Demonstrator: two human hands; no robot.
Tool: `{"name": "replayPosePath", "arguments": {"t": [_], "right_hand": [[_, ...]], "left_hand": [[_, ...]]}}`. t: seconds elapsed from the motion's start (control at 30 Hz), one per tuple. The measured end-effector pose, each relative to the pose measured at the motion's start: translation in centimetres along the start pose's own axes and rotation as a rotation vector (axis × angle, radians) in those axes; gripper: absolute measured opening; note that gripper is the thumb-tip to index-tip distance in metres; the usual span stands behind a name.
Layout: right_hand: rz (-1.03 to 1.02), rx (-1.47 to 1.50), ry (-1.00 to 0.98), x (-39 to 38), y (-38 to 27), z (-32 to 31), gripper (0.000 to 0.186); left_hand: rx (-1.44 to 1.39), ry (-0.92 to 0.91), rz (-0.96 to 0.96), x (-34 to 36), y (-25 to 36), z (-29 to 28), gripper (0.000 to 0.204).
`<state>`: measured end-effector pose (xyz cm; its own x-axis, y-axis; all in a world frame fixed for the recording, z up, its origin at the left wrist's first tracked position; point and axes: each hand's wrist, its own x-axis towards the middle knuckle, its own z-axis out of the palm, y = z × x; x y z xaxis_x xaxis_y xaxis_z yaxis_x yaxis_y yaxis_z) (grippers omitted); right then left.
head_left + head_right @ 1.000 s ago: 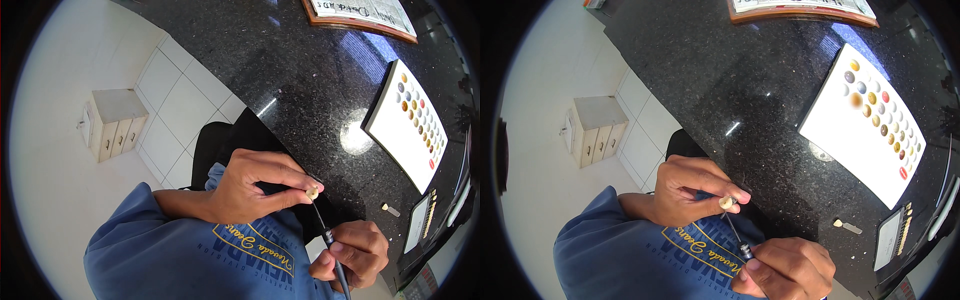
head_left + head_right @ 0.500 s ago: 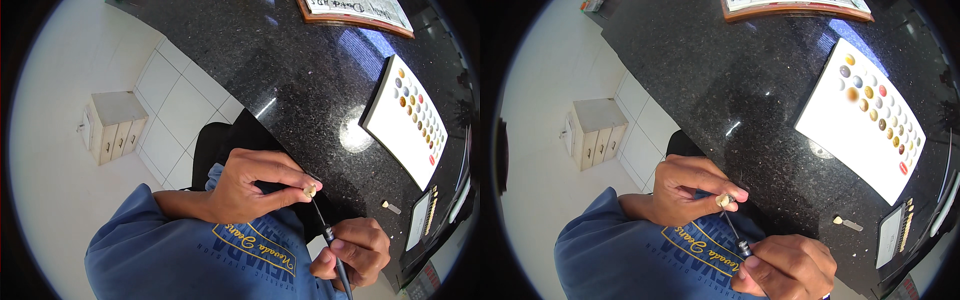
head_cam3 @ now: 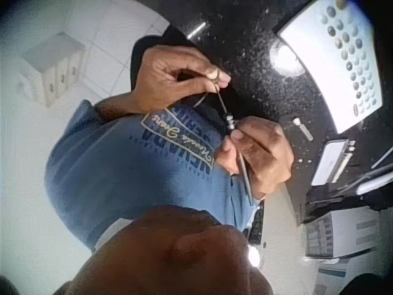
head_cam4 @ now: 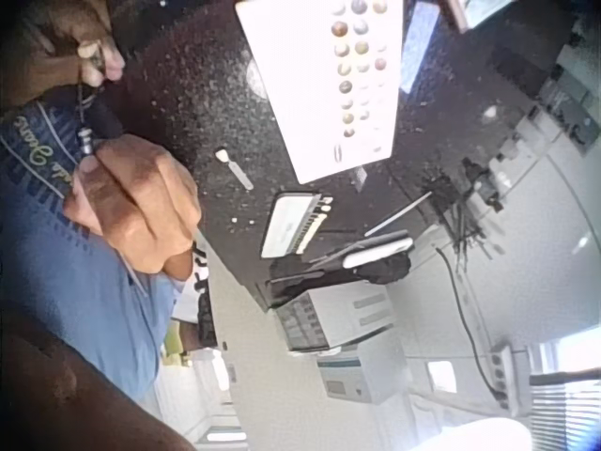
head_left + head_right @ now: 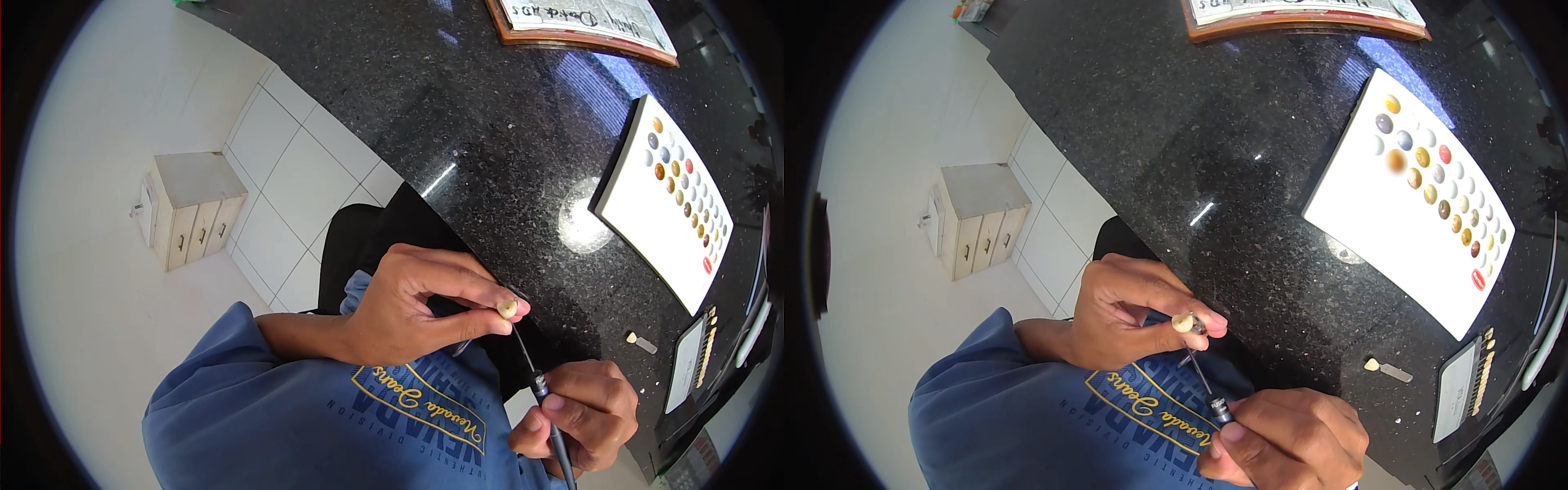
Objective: Staining and characterizing a dental crown using a brush and liquid pigments on a palette.
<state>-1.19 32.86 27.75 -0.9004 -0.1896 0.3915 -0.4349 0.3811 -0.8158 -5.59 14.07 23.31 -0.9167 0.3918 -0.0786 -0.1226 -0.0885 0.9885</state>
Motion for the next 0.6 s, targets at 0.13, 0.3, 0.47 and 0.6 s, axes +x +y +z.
{"name": "replayPosePath", "arguments": {"t": [0.13, 0.3, 0.47, 0.6], "right_hand": [[-0.013, 0.011, -0.031, 0.11, 0.06, -0.05, 0.021], [0.007, -0.029, -0.011, 0.12, -0.03, 0.12, 0.022], [0.005, -0.007, 0.005, 0.07, -0.07, 0.13, 0.022], [-0.014, -0.028, -0.025, -0.22, 0.07, -0.05, 0.021]], "left_hand": [[-0.006, 0.008, 0.013, -0.01, -0.18, 0.09, 0.018], [-0.007, -0.015, 0.011, 0.02, -0.13, -0.07, 0.017], [0.001, -0.014, 0.026, 0.09, -0.13, -0.03, 0.017], [0.018, -0.039, 0.001, 0.11, 0.15, -0.16, 0.018]]}}
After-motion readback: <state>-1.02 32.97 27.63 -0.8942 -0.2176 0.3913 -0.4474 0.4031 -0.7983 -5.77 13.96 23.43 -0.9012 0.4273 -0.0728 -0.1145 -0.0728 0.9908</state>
